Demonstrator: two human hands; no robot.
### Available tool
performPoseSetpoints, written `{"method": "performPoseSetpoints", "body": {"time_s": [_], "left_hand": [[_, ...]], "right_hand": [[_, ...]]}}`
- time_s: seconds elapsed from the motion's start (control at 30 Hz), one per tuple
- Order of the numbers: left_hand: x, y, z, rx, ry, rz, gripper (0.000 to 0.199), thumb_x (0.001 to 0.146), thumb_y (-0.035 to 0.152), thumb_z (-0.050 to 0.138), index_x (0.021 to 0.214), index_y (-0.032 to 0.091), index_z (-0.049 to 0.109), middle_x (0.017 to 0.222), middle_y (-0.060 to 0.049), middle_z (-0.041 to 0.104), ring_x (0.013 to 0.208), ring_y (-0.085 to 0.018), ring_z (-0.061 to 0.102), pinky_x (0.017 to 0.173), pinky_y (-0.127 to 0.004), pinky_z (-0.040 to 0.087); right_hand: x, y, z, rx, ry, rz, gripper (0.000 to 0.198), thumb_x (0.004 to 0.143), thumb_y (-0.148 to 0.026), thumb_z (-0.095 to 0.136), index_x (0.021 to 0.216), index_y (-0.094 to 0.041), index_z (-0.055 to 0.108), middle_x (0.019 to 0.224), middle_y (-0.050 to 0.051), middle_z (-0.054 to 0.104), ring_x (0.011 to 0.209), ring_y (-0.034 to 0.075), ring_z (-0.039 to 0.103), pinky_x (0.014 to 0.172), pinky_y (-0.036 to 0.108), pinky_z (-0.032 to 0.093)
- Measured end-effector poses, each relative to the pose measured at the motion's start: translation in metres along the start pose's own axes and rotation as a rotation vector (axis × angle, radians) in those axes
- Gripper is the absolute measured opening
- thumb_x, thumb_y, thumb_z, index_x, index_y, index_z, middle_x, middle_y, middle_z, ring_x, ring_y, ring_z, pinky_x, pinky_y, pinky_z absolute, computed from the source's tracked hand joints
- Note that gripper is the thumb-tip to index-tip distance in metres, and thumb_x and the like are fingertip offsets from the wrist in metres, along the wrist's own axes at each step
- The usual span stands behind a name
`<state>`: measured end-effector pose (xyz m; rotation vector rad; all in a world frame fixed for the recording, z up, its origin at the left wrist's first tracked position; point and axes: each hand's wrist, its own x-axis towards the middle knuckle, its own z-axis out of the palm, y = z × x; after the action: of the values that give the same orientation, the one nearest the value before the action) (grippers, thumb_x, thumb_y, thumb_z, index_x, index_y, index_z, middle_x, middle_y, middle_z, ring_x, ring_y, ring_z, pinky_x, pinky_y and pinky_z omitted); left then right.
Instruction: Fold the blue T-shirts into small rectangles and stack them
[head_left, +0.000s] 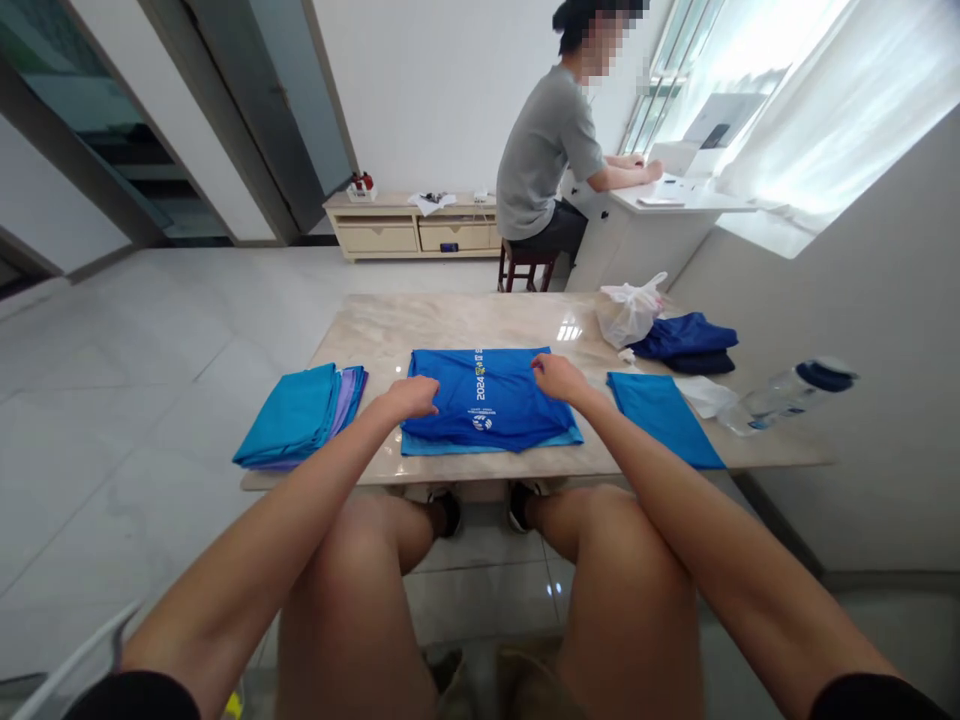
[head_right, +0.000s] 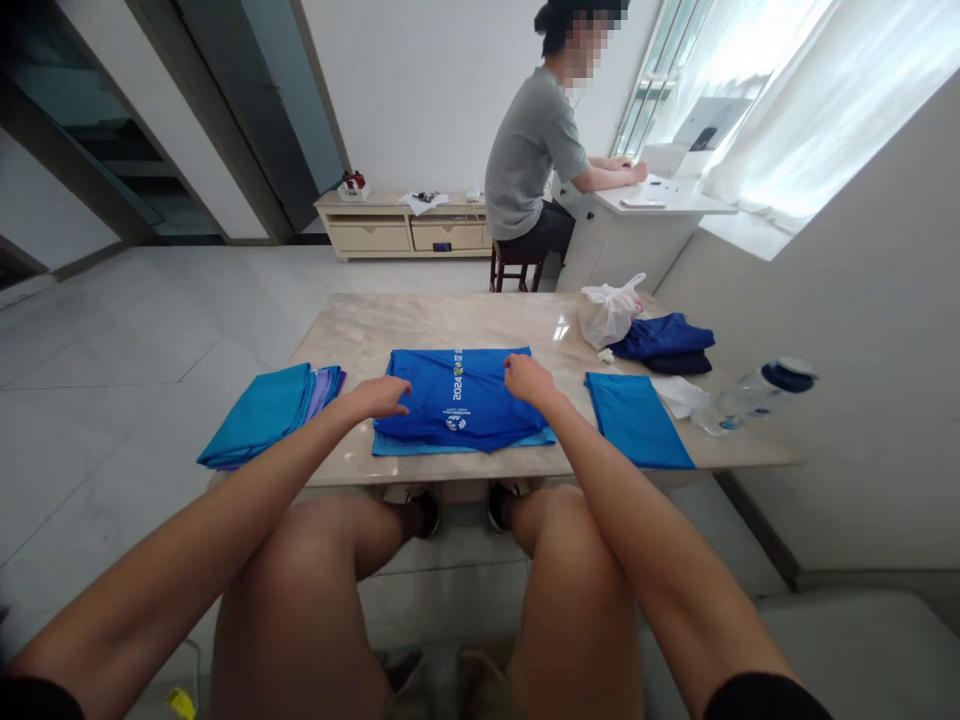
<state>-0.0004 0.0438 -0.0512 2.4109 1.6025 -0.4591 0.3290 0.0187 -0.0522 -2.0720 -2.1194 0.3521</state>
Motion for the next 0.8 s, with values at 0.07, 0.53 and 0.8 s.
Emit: {"method": "performPoseSetpoints", "body": {"time_s": [0.07,0.53,0.8], "left_hand": [[-0.010,0.003,0.003,-0.012,-0.001,0.015,0.037,0.093,0.032,0.077,0.129,0.023,0.078,0.135,-0.015,0.078,0.125,-0.035,0.074,0.098,-0.038,0.059],[-0.007,-0.025,0.059,-0.093,-0.028,0.216,0.025,0.091,0.022,0.068,0.115,0.024,0.076,0.126,-0.009,0.077,0.113,-0.028,0.073,0.091,-0.033,0.055],[-0.004,-0.043,0.047,-0.324,0.002,0.193,0.028,0.095,0.040,0.062,0.108,0.027,0.083,0.116,-0.004,0.085,0.109,-0.025,0.076,0.092,-0.029,0.054]], "right_hand": [[-0.010,0.009,-0.006,0.017,-0.018,0.028,0.037,0.108,-0.019,0.052,0.134,-0.015,0.078,0.131,0.016,0.081,0.119,0.029,0.075,0.101,0.033,0.055],[-0.052,0.058,0.059,0.001,-0.288,-0.537,0.018,0.102,-0.020,0.071,0.114,-0.022,0.084,0.120,0.010,0.076,0.112,0.026,0.073,0.097,0.033,0.056],[-0.041,0.068,0.036,0.037,-0.180,-0.502,0.026,0.108,-0.026,0.062,0.114,-0.023,0.087,0.120,0.011,0.076,0.111,0.027,0.073,0.102,0.035,0.056]]}}
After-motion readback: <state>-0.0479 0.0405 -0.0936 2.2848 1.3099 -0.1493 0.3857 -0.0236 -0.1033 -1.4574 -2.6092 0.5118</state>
